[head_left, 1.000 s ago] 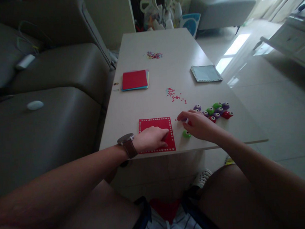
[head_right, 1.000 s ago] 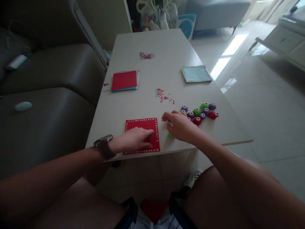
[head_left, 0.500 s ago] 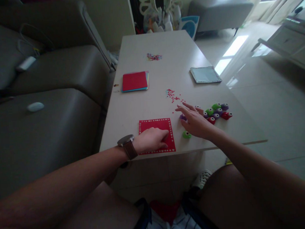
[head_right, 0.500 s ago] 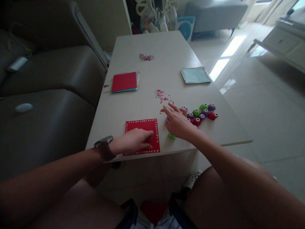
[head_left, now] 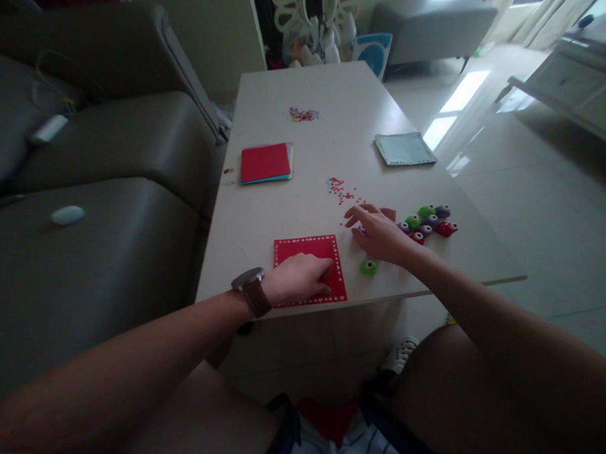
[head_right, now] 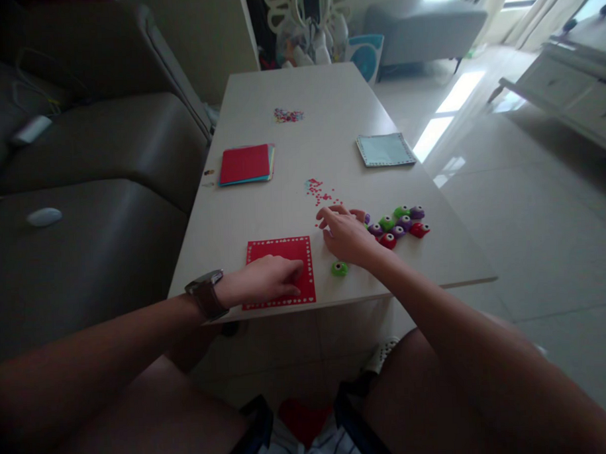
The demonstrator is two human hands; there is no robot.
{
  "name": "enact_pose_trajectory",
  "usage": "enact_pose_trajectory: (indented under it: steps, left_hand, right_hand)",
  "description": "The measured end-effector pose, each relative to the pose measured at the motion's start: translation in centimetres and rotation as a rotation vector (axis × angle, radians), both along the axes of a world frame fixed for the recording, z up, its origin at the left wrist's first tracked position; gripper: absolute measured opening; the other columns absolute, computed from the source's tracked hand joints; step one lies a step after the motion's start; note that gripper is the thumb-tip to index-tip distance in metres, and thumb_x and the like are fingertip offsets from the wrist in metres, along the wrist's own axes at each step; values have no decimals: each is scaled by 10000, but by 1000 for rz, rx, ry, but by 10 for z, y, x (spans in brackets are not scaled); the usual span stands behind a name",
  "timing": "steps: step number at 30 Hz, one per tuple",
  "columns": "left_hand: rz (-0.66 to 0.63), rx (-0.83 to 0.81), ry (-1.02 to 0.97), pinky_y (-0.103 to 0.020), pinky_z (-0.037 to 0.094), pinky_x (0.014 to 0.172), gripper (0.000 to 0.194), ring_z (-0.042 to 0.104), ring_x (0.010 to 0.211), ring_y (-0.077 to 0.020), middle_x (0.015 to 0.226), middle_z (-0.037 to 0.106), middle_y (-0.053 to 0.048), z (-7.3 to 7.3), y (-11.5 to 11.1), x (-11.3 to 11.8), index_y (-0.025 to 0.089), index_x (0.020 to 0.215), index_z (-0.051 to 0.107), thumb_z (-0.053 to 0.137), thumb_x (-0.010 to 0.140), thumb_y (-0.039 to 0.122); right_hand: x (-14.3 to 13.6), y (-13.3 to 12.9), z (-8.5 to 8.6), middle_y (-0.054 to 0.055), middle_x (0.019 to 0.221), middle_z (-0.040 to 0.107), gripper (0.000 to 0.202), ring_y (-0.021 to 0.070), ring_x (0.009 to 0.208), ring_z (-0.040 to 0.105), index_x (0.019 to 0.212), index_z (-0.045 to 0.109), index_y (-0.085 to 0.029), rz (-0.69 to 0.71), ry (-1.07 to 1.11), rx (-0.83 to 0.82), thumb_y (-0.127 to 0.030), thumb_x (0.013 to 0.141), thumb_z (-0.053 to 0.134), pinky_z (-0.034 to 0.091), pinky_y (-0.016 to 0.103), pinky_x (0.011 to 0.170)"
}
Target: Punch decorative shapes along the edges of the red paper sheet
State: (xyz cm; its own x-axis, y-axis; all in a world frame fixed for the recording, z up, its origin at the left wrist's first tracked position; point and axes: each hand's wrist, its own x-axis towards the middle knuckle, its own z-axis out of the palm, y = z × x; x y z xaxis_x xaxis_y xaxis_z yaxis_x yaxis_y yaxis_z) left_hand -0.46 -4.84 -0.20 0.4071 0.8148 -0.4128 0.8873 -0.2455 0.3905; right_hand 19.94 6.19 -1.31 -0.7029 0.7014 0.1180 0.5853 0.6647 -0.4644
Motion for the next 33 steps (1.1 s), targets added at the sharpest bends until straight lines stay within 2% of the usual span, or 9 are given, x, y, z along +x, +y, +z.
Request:
enact_pose_trajectory:
  steps: [4,8,11,15,18,20,23,26,33]
  left_hand:
    - [-4,-8,7,-296,366,588,171,624,738,-209,891,708,-56,2,1,1,216,936,620,675,875,365]
    - [-4,-9,7,-295,354,586,166,609,725,-206,892,708,-56,3,1,2,215,948,620,667,875,357]
    - [-4,-9,10,-296,349,582,167,603,720,-207,883,703,-55,3,1,2,216,940,621,656,885,369]
    - [-9,7,11,-298,367,598,176,610,744,-216,891,702,-57,2,0,1,222,939,627,656,883,386]
    - [-14,28,-1,-297,358,589,177,616,756,-218,892,701,-56,2,0,0,221,919,620,664,881,388]
    - [-24,32,-16,-294,360,590,179,622,762,-213,891,700,-54,1,0,-1,215,909,615,671,884,384]
    - [-32,43,-47,-290,381,611,185,628,782,-204,910,700,-53,1,-1,0,209,916,611,676,894,380]
    - [-11,56,-78,-288,398,633,166,620,768,-191,902,694,-51,2,0,3,201,934,607,670,904,352]
    - [216,38,-517,-291,492,742,232,635,845,-164,1009,698,-59,15,6,6,179,1056,571,661,925,348]
  right_hand:
    - [-8,7,-6,128,1121,723,380,275,1177,617,1187,573,-198,8,-11,-28,-82,843,460,429,460,1020]
    - [-10,12,-9,183,1397,603,458,310,1375,487,1269,556,-177,-67,-31,79,-73,832,469,362,500,1092]
    - [-7,14,-5,170,1343,636,439,314,1374,479,1261,577,-179,-118,12,120,-96,839,488,366,486,1072]
    - [2,7,10,107,1028,731,153,286,1064,628,968,660,-215,-12,-58,140,-201,890,528,423,411,907]
    - [9,-6,23,56,826,705,141,210,743,623,836,654,-222,129,-232,60,-324,910,590,403,330,695]
    - [14,-15,28,43,800,698,142,200,695,615,857,664,-229,212,-321,-3,-368,853,689,376,315,631]
    - [22,-24,29,62,838,711,154,229,736,643,838,661,-230,282,-393,-52,-222,734,774,388,325,626]
    - [26,-26,27,80,879,717,197,248,782,656,838,640,-230,285,-369,-41,-88,712,692,425,343,666]
    - [15,-31,38,91,1047,687,270,214,878,645,1038,589,-205,274,-104,-78,-119,783,608,457,307,746]
